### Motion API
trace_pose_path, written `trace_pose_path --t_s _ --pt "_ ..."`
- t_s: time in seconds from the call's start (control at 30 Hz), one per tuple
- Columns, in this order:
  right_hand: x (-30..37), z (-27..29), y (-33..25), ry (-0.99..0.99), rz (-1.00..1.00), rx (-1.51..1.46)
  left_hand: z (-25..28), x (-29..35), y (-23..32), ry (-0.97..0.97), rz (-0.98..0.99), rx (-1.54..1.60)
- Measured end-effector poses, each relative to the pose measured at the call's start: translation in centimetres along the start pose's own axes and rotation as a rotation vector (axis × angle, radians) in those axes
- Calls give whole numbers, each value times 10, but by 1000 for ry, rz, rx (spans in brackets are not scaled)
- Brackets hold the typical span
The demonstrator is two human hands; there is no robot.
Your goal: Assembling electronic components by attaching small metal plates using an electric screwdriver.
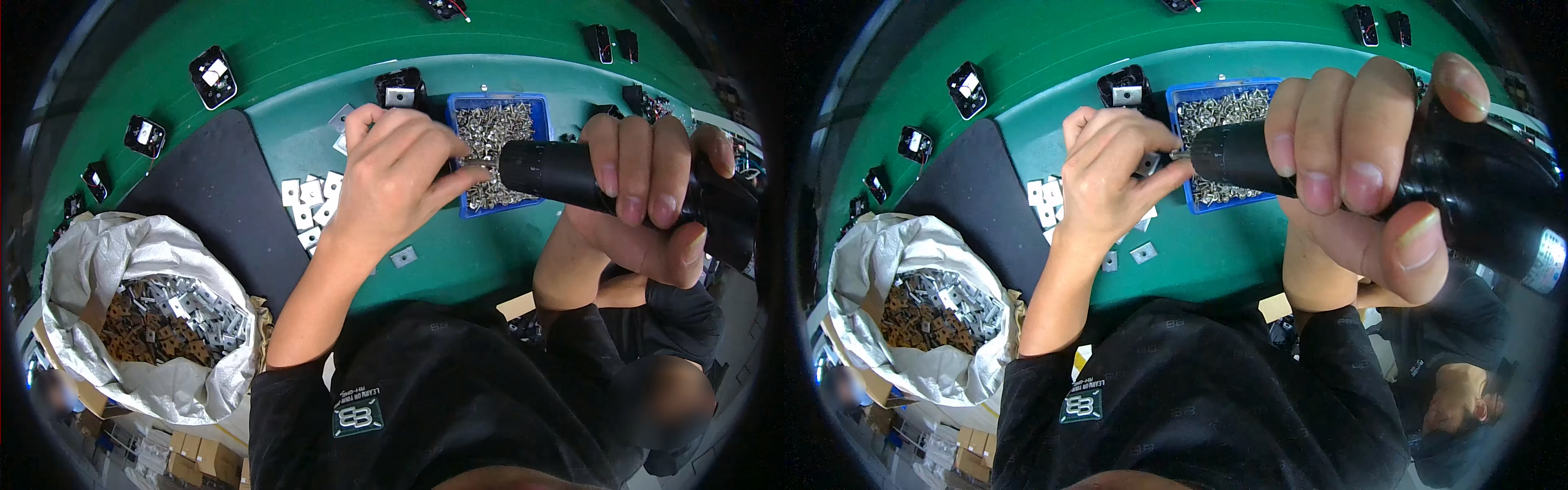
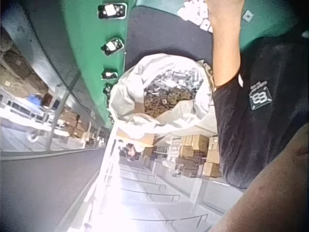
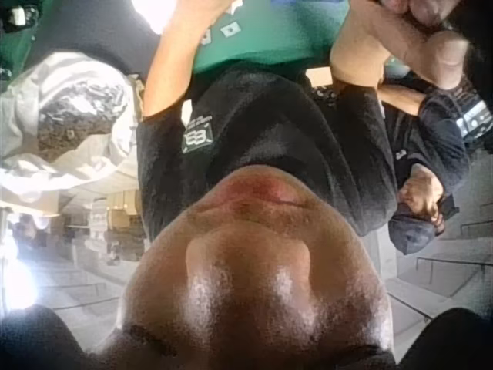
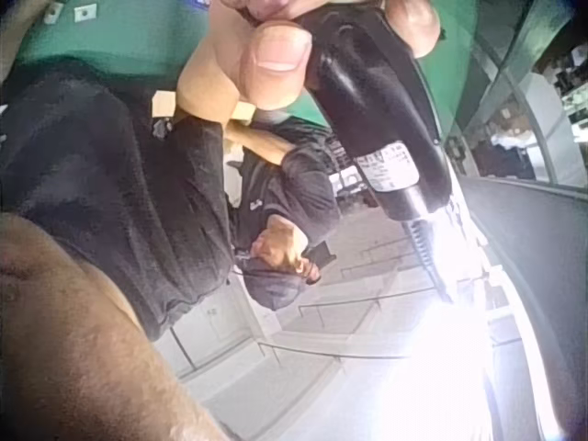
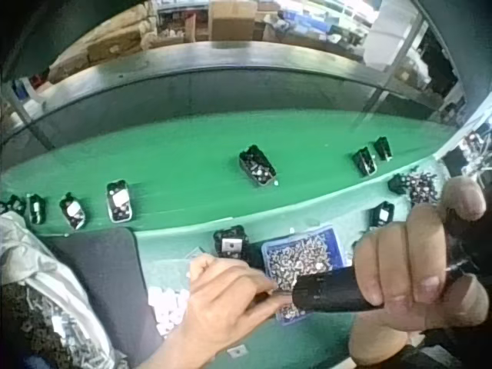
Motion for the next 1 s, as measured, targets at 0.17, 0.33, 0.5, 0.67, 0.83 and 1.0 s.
trace_pose_path --t_s 0.17,0.33,0.5,0.67,0.83,1.0 --pt "-5 3 12 -7 31 -3 20 -10 -23 -137 101 -162" --pt "-17 3 24 119 118 117 10 4 -56 -290 220 -245" --pt "-21 14 48 221 159 106 11 1 -61 -254 221 -159" --pt "-24 20 57 233 169 152 10 0 -65 -228 235 -138" --pt "-26 21 62 271 166 159 10 -1 -67 -219 251 -129" --pt "-27 24 67 306 166 186 10 -1 -68 -213 255 -122"
Point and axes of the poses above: each hand's wrist, its own x-axis away from the middle knuckle, its own z-axis out of the back of the hand, y = z × x, the point moved 8 cm from there along -x, towards the middle knuckle, and after that the axes turned 4 degrees about -z, right-handed, at the moved point
